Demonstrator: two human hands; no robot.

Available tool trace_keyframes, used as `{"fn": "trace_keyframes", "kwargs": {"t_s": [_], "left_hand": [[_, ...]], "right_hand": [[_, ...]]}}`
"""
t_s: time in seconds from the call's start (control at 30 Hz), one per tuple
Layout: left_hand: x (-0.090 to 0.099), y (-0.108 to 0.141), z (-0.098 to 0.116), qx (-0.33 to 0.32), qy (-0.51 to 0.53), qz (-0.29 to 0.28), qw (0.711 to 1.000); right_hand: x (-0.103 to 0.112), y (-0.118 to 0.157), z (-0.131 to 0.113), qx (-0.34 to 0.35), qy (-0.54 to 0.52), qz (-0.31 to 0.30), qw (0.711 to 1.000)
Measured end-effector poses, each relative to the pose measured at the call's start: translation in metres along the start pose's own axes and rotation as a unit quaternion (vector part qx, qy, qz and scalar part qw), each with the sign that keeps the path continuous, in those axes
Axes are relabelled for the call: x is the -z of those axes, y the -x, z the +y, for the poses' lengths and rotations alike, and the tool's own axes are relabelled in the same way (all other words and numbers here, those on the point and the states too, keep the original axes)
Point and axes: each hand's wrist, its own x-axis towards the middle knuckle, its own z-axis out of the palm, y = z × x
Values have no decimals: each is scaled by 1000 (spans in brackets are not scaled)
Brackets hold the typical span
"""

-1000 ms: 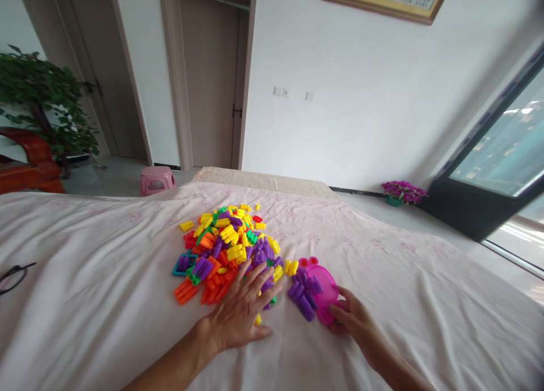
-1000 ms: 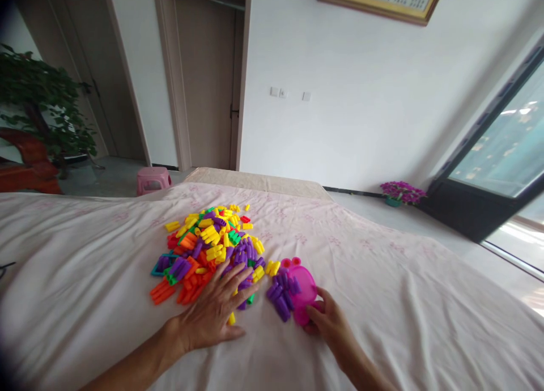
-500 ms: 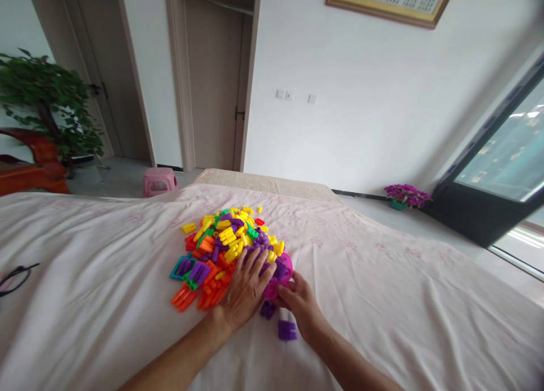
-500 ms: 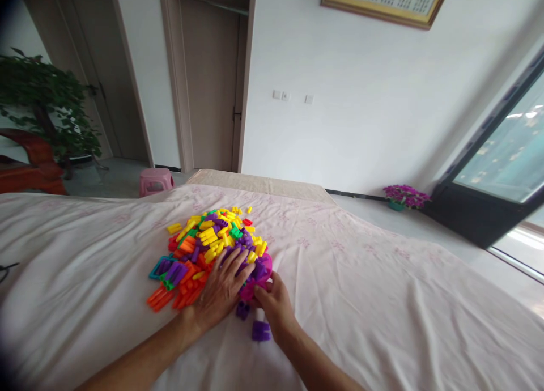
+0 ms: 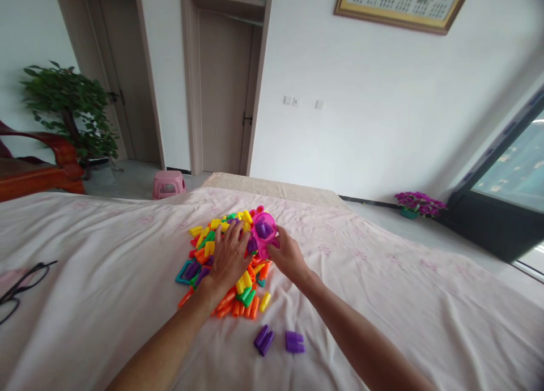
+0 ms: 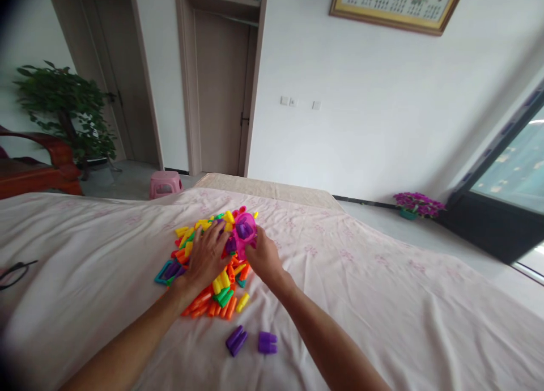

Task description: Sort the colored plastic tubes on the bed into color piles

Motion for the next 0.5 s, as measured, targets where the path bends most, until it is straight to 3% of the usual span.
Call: {"fn": "trace_keyframes", "kwargs": {"t_s": [0.1, 0.2, 0.33, 0.5], "left_hand": [[-4, -1, -19, 60, 14, -4, 998], [-9, -4, -42, 115, 45, -32, 992], [-8, -3, -72, 105, 128, -71, 984], [15, 31, -87, 98, 116, -30, 988]], "right_hand": [[-2, -15, -4, 42, 113, 15, 993], [-1, -23, 4, 34, 126, 32, 991], [10, -23, 41, -20, 7, 70, 997], [30, -9, 106, -154, -177, 113, 965]]}}
